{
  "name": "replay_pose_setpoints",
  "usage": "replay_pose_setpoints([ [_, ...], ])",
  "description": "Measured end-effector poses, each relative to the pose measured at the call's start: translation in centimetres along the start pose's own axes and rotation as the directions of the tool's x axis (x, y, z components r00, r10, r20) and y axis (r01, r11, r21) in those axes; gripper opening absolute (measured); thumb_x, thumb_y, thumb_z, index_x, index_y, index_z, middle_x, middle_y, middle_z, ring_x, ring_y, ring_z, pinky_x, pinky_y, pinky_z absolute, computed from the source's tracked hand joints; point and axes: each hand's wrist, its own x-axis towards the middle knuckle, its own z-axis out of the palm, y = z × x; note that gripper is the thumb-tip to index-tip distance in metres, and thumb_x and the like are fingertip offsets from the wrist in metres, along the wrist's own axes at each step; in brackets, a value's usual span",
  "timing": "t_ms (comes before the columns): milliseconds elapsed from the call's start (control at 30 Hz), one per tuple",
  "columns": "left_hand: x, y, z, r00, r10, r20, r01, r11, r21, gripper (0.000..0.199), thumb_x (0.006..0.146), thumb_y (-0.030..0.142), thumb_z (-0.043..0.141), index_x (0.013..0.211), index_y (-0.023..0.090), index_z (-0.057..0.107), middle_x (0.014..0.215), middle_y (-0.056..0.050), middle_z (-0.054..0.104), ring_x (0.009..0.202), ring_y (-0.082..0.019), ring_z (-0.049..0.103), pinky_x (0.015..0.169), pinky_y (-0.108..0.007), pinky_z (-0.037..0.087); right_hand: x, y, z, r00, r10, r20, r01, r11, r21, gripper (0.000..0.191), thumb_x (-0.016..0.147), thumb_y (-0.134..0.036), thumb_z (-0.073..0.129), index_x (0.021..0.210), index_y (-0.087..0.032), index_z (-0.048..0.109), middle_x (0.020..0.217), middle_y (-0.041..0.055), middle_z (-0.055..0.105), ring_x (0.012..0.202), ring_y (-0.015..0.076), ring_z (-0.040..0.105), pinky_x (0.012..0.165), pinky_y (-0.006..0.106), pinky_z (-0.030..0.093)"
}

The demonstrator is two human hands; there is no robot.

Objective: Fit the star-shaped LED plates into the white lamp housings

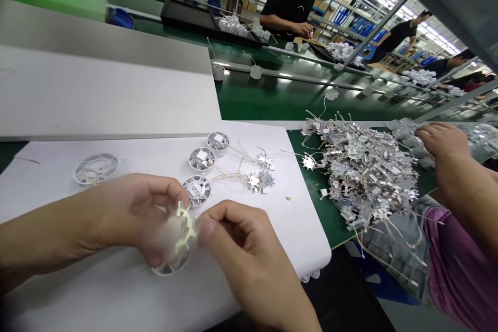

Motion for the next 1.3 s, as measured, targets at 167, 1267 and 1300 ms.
replay_pose_setpoints([
  [167,-0.3,0.1,0.2,0.996,0.066,-0.052,-0.064,0.998,0.025,0.033,0.072,0.014,0.094,0.092,0.022,0.070,0.077,0.005,0.077,0.075,-0.014,0.069,0.071,-0.023,0.053,0.4,0.4,0.2,0.999,-0.038,-0.027,0.041,0.993,0.106,0.040,0.098,-0.061,0.086,0.090,-0.021,0.083,0.074,-0.0004,0.063,0.060,0.0105,0.040,0.062,0.022,0.043],
  [1267,0.6,-1.0,-1.2,0.999,0.044,-0.011,-0.045,0.986,-0.158,0.067,0.079,0.050,0.102,0.131,0.024,0.067,0.086,0.002,0.074,0.078,-0.016,0.078,0.069,-0.020,0.064,1.6,0.9,-1.4,0.392,-0.842,0.370,0.526,-0.125,-0.841,0.021,0.101,-0.002,0.066,0.110,-0.019,0.074,0.100,0.0061,0.084,0.090,0.0224,0.077,0.077,0.037,0.056],
  [1300,0.6,-1.0,-1.2,0.999,0.050,-0.005,-0.050,0.986,-0.157,0.066,0.081,0.050,0.101,0.130,0.023,0.066,0.086,0.003,0.074,0.080,-0.015,0.078,0.069,-0.019,0.063,1.8,1.1,-1.4,0.397,-0.845,0.358,0.538,-0.103,-0.837,0.021,0.101,-0.001,0.064,0.110,-0.018,0.073,0.100,0.0068,0.083,0.090,0.0226,0.078,0.078,0.038,0.056],
])
